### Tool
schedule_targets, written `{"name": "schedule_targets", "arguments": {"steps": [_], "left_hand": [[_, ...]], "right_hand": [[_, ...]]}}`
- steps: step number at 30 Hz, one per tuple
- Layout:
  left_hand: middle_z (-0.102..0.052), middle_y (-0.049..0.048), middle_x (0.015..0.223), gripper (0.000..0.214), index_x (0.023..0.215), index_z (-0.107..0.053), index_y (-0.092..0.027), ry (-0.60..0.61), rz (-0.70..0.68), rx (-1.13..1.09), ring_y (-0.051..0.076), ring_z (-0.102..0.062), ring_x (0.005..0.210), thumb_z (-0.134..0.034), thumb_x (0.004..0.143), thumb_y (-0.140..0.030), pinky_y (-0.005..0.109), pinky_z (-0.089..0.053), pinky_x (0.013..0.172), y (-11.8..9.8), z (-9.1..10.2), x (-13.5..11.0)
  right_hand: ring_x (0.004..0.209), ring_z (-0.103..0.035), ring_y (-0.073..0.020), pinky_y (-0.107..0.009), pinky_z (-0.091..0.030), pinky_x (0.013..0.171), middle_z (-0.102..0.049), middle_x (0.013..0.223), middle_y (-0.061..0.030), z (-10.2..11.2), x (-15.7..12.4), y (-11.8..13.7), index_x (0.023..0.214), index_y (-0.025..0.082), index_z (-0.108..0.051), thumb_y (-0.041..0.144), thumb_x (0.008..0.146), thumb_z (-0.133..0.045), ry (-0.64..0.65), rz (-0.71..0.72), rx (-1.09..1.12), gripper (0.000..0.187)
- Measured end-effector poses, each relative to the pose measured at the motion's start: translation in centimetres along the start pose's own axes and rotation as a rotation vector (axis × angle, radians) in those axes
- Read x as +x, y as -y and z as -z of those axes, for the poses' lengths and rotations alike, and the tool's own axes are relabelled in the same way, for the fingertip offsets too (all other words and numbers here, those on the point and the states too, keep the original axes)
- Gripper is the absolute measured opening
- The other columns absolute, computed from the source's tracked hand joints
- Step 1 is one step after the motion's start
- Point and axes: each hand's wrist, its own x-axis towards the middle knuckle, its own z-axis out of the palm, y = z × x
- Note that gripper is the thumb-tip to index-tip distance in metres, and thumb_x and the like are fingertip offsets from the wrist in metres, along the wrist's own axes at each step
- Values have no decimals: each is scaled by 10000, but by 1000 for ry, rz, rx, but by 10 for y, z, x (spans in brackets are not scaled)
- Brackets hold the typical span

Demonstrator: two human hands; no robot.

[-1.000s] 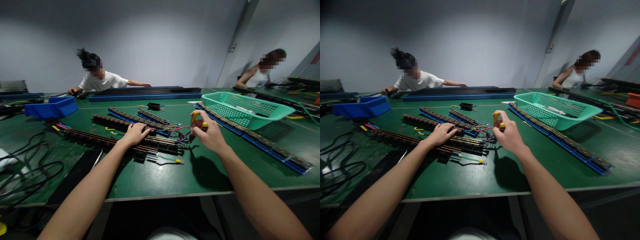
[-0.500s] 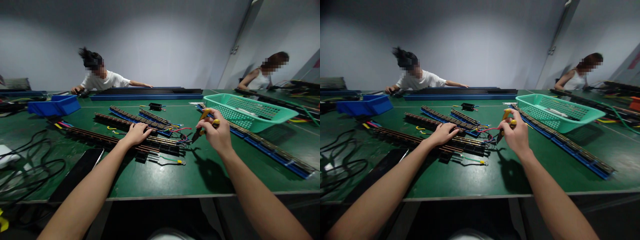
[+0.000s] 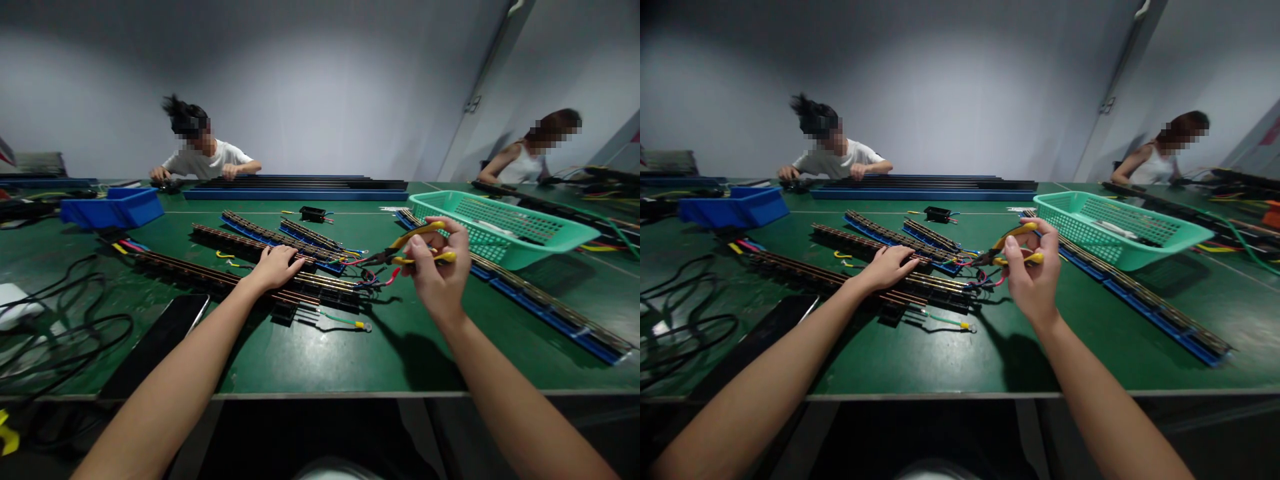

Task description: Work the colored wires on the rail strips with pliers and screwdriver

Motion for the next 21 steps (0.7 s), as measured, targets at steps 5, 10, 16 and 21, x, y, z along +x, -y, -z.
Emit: {"name": "schedule_targets", "arguments": {"steps": [5, 10, 16, 21], "left_hand": [[-641, 107, 1311, 412, 1221, -627, -211, 4, 8, 13, 284, -536, 1266, -401, 993, -469, 531, -286, 1132, -2, 0, 0], [-644, 105, 1309, 404, 1224, -624, -207, 6, 7, 17, 272, -540, 1264, -409, 996, -463, 515, -299, 1125, -2, 1, 1], [-625, 109, 1350, 431, 1265, -610, -214, 15, 17, 19, 285, -522, 1289, -402, 995, -477, 514, -302, 1124, -3, 2, 0], [-635, 109, 1330, 427, 1245, -623, -212, 8, 11, 23, 292, -528, 1282, -405, 992, -478, 527, -291, 1130, -2, 1, 0]], "right_hand": [[523, -597, -123, -245, -484, 404, -660, 945, -37, -13, -9, -15, 1327, 269, -394, 364, 918, -622, 133, 18, 54, 478], [578, -634, -124, -245, -518, 454, -670, 1014, -49, -27, -17, -30, 1399, 267, -347, 373, 942, -586, 250, 12, 52, 526], [619, -670, -121, -252, -532, 547, -693, 1017, -46, -40, -23, -40, 1406, 249, -333, 354, 952, -570, 348, 78, -37, 523], [618, -655, -112, -241, -503, 531, -687, 996, -40, -44, -28, -44, 1411, 258, -330, 330, 961, -562, 341, 135, 1, 511]]}}
